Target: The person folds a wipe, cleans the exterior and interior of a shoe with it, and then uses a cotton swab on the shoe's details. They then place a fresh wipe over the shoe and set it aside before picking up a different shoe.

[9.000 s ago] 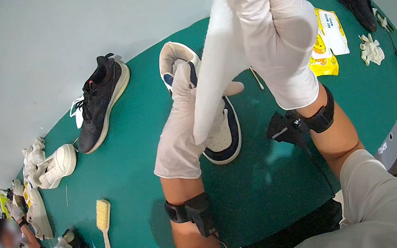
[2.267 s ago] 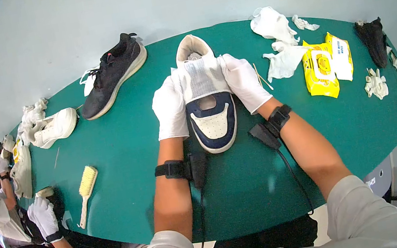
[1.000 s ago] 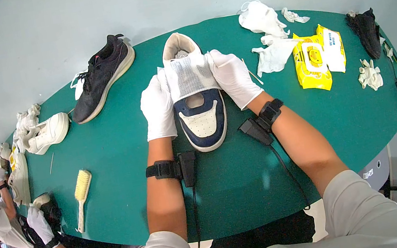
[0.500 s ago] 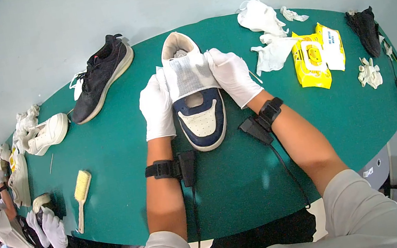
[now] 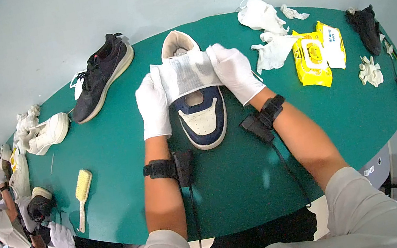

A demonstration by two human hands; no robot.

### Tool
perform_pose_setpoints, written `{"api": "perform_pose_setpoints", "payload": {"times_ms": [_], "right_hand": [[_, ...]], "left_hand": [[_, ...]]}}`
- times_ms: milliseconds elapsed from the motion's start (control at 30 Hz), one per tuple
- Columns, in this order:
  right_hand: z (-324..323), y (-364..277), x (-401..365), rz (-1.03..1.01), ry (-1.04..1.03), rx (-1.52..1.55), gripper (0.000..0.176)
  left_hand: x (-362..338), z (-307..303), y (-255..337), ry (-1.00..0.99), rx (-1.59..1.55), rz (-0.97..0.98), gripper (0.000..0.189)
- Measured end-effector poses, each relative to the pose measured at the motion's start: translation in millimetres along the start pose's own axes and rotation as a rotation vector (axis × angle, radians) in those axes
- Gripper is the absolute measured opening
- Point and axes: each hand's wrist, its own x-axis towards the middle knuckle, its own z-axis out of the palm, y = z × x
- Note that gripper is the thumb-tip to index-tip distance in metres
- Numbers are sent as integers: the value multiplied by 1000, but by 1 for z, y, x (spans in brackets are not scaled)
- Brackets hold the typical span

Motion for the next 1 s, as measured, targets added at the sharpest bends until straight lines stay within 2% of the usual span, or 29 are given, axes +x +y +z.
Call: {"api": "perform_pose_setpoints", "payload": {"times_ms": [67,167,267,367,467,500,567,600,633,667,867,1000], "right_hand": [[-7,3,7,2,89,23,26],[-43,-9,26,1,168,146,28],[-87,-34,38,-77,352,317,31],[-104,-42,40,-85,371,364,32],[-69,-22,35,-96,310,237,32],[-56,-17,29,-105,261,88,30],[-25,-7,16,-122,159,-207,26],[-6,1,8,-169,154,-258,23],[-1,-2,3,-218,146,-308,19],[3,-4,0,-193,34,-280,15],[-5,-8,0,-110,-104,-184,16],[-4,-6,0,-160,-69,-176,15]], "left_hand": [[6,-15,14,48,-54,-21,46],[26,-41,33,120,-55,139,48],[20,-64,95,205,-282,183,41],[19,-69,102,220,-250,214,42],[22,-69,85,127,-153,184,43],[21,-64,80,93,-102,80,44],[26,-33,21,149,139,274,46],[20,-15,-6,50,259,229,47],[13,-6,-7,-48,380,180,48],[12,-1,-9,-63,392,159,48],[4,5,-4,-113,350,69,46],[4,3,-2,-121,353,66,46]]}}
